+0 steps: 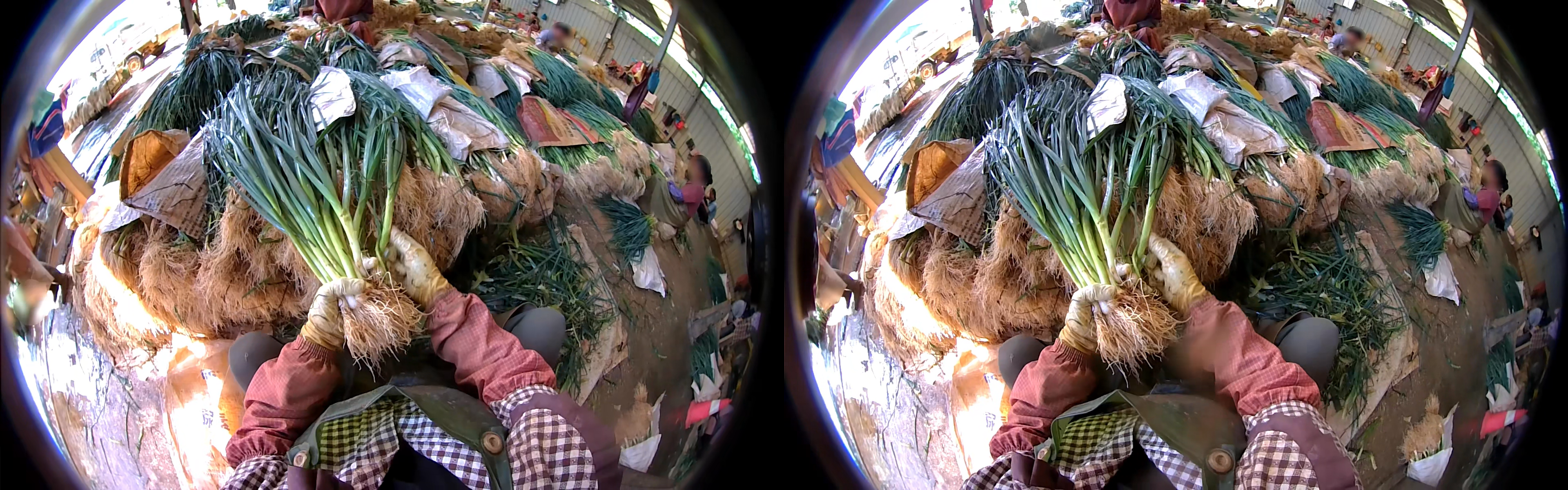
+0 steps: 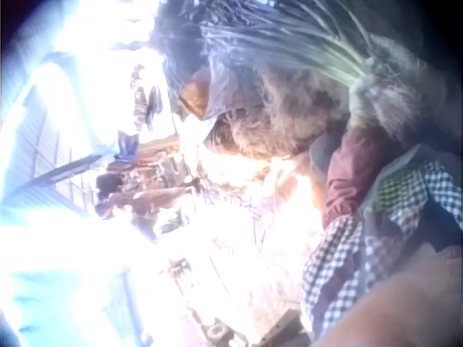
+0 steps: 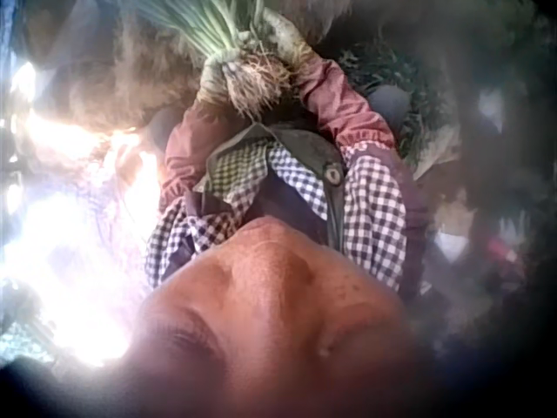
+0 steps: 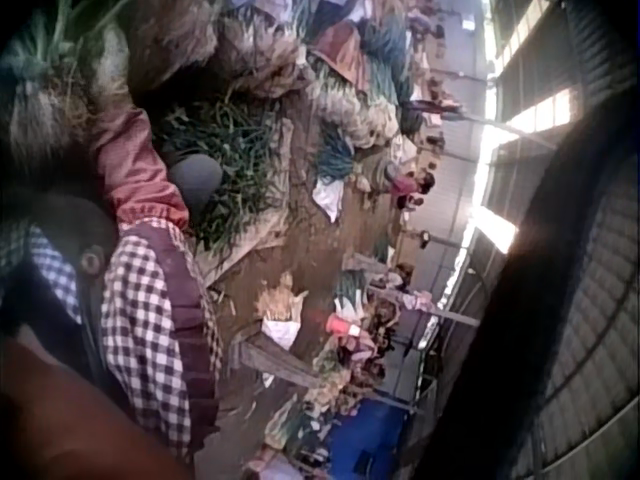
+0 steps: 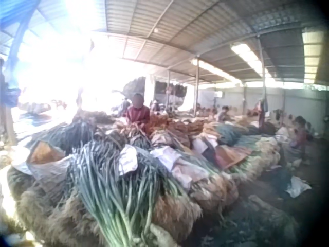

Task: The person cleans and sorts green onions by hand, pulling individual stalks from a large pile and shaking them to remove loose debris.

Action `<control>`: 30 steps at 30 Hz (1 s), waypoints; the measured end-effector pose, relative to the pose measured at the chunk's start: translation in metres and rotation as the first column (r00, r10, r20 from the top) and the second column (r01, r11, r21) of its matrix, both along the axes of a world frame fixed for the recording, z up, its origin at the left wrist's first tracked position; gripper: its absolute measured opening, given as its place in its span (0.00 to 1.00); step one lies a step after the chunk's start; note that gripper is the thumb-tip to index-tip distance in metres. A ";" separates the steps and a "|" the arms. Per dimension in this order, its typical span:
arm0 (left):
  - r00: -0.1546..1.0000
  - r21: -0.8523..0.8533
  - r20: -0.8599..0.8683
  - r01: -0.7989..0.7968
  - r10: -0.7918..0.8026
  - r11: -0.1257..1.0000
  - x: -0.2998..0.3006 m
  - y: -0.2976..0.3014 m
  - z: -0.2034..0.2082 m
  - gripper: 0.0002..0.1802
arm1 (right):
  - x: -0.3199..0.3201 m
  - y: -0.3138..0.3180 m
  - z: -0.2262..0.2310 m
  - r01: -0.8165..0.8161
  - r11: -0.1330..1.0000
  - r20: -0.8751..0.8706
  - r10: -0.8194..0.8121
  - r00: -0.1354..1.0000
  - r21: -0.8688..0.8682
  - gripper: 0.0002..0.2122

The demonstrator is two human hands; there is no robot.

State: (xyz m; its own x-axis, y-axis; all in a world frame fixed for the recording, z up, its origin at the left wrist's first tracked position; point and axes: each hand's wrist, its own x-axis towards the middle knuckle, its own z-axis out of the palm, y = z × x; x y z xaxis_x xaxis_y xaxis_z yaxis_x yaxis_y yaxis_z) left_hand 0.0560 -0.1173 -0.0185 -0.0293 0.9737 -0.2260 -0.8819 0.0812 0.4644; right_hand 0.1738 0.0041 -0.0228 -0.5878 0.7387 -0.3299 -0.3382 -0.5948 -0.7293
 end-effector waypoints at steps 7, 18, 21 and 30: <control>0.990 -0.014 -0.140 -0.033 0.031 0.999 0.002 -0.002 0.004 0.26 | -0.004 0.029 -0.011 0.052 0.992 -0.038 -0.048 0.998 0.114 0.09; 0.994 -0.048 -0.112 -0.021 0.016 0.999 0.015 0.005 0.010 0.25 | 0.038 -0.014 -0.168 -0.433 0.900 -0.146 0.423 0.894 -0.046 0.17; 0.991 -0.051 -0.130 -0.029 0.022 0.998 -0.002 -0.006 0.005 0.23 | 0.074 -0.001 -0.095 -0.721 0.491 0.792 0.099 0.603 0.488 0.16; 0.987 -0.061 -0.147 -0.081 0.071 0.995 0.009 0.006 -0.007 0.05 | 0.026 0.010 -0.010 -0.483 0.671 0.548 0.134 0.826 0.563 0.11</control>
